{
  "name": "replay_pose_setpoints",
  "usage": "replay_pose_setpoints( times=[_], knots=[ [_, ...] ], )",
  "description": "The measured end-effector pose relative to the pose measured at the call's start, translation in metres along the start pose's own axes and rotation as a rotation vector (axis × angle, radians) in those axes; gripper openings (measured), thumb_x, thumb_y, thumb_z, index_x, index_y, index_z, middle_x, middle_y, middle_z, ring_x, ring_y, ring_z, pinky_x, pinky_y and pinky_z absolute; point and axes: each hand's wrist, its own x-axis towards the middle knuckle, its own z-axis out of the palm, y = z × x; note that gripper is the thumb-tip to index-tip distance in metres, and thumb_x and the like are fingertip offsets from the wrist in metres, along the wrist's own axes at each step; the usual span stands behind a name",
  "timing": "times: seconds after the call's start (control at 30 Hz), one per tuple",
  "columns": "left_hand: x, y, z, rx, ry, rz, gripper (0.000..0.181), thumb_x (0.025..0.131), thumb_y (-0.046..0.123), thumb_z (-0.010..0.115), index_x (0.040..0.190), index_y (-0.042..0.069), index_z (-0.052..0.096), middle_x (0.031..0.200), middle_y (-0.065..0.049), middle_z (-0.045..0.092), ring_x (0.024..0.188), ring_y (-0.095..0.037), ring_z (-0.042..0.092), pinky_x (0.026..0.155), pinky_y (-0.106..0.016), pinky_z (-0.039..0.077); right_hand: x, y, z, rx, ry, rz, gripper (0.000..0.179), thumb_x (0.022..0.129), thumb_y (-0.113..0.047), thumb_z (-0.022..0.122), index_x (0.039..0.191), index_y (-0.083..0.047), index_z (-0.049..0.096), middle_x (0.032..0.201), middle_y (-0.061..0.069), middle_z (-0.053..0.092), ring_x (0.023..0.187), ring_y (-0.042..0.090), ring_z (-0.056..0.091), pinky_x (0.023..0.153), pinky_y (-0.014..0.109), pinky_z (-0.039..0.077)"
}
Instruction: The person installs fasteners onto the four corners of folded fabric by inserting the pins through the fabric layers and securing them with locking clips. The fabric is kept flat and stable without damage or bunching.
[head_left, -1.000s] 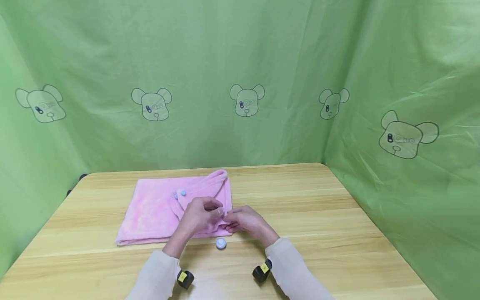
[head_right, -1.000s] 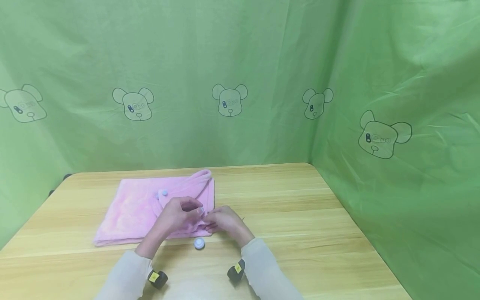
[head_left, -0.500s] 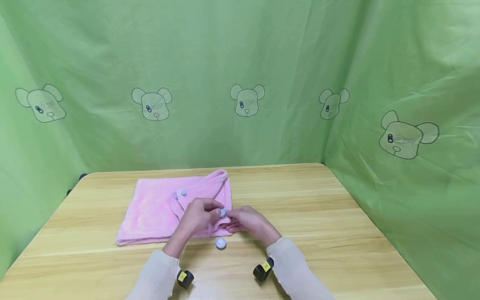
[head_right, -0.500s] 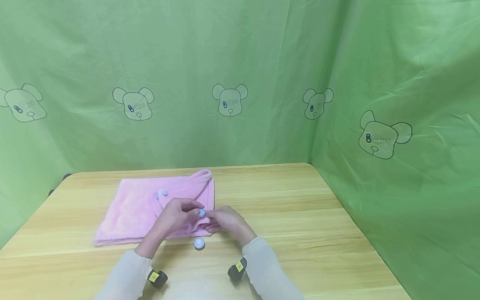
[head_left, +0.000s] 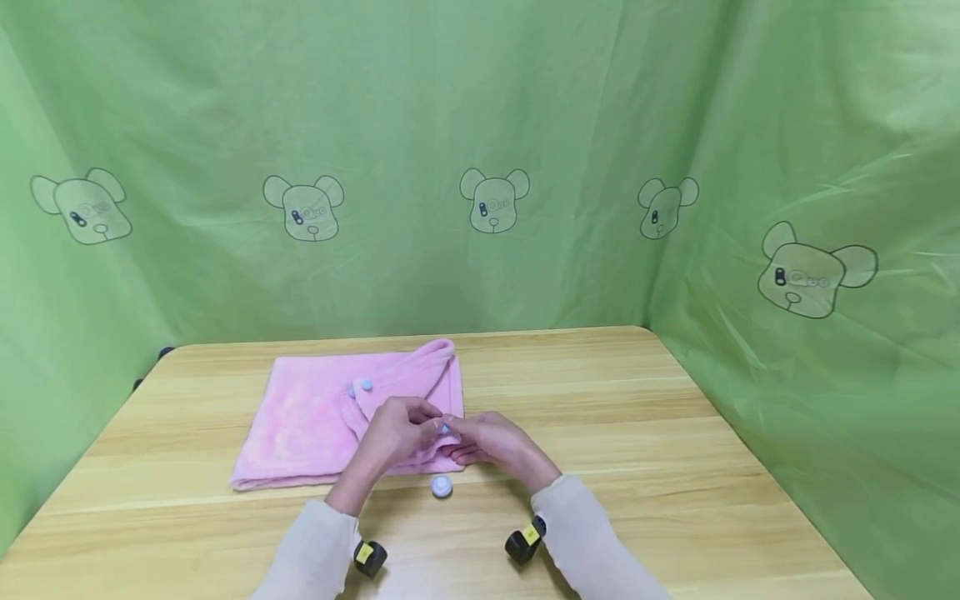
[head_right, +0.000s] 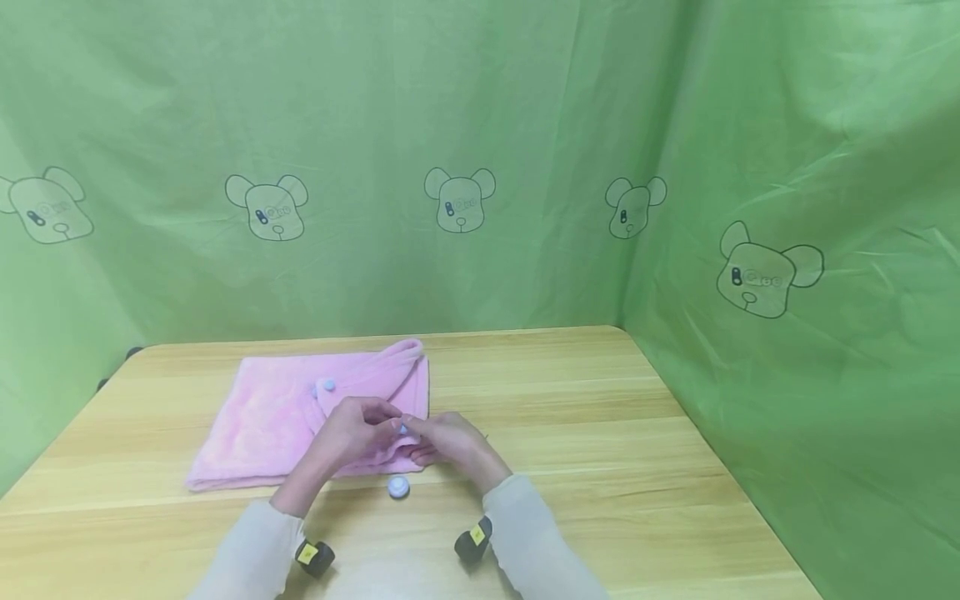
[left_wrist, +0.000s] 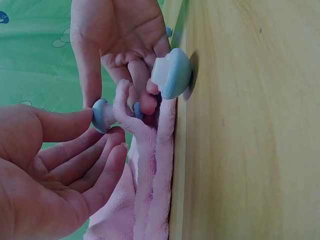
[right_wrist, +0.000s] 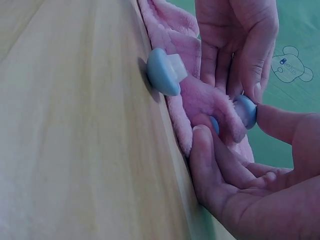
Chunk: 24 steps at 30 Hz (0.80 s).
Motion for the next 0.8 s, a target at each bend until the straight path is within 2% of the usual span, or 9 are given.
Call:
replay_pose_setpoints(
  times=[0.17,0.3,0.43,0.6,0.8],
  knots=[
    [-0.0005,0.0004,0.0008,0.028,0.004,0.009,0.010,0.090,0.016,0.074,0.099,0.013,0.077,0.093,-0.003,0.077,0.082,-0.015,0.067,0.075,-0.031,0.053,0.0000,-0.0002,0.0011,0.004,0.029,0.000,0.046,0.100,-0.033,0.062,0.120,0.009,0.067,0.104,0.021,0.076,0.077,0.012,0.071,0.078,0.028,0.061],
    [-0.0010,0.0010,0.0024,0.057,-0.007,0.032,0.010,0.090,0.015,0.074,0.099,0.012,0.078,0.092,-0.004,0.078,0.081,-0.015,0.068,0.074,-0.031,0.052,0.0001,0.0002,0.0010,0.020,0.032,-0.012,0.041,0.100,-0.025,0.060,0.117,0.012,0.067,0.089,0.013,0.077,0.072,0.011,0.069,0.074,0.026,0.060],
    [-0.0014,0.0016,0.0033,0.061,-0.023,0.021,0.010,0.090,0.012,0.073,0.099,0.011,0.077,0.092,-0.006,0.078,0.080,-0.015,0.068,0.074,-0.031,0.052,0.0010,0.0013,0.0012,0.033,0.030,-0.025,0.035,0.101,-0.017,0.057,0.114,0.014,0.065,0.078,0.003,0.072,0.069,0.009,0.067,0.071,0.024,0.060],
    [-0.0024,0.0028,0.0034,0.051,-0.040,-0.002,0.011,0.090,0.013,0.074,0.100,0.010,0.076,0.093,-0.007,0.078,0.081,-0.017,0.069,0.074,-0.031,0.053,0.0009,0.0014,0.0015,0.028,0.030,-0.020,0.034,0.101,-0.017,0.057,0.113,0.014,0.066,0.079,0.002,0.072,0.070,0.010,0.068,0.072,0.025,0.060],
    [-0.0036,0.0052,0.0051,0.091,-0.085,-0.016,0.029,0.080,0.013,0.084,0.106,0.008,0.071,0.093,-0.007,0.076,0.085,-0.020,0.070,0.079,-0.036,0.056,0.0011,0.0005,0.0012,0.027,0.039,-0.005,0.036,0.102,-0.020,0.056,0.112,0.012,0.066,0.078,0.000,0.071,0.071,0.009,0.068,0.074,0.025,0.060]
  ],
)
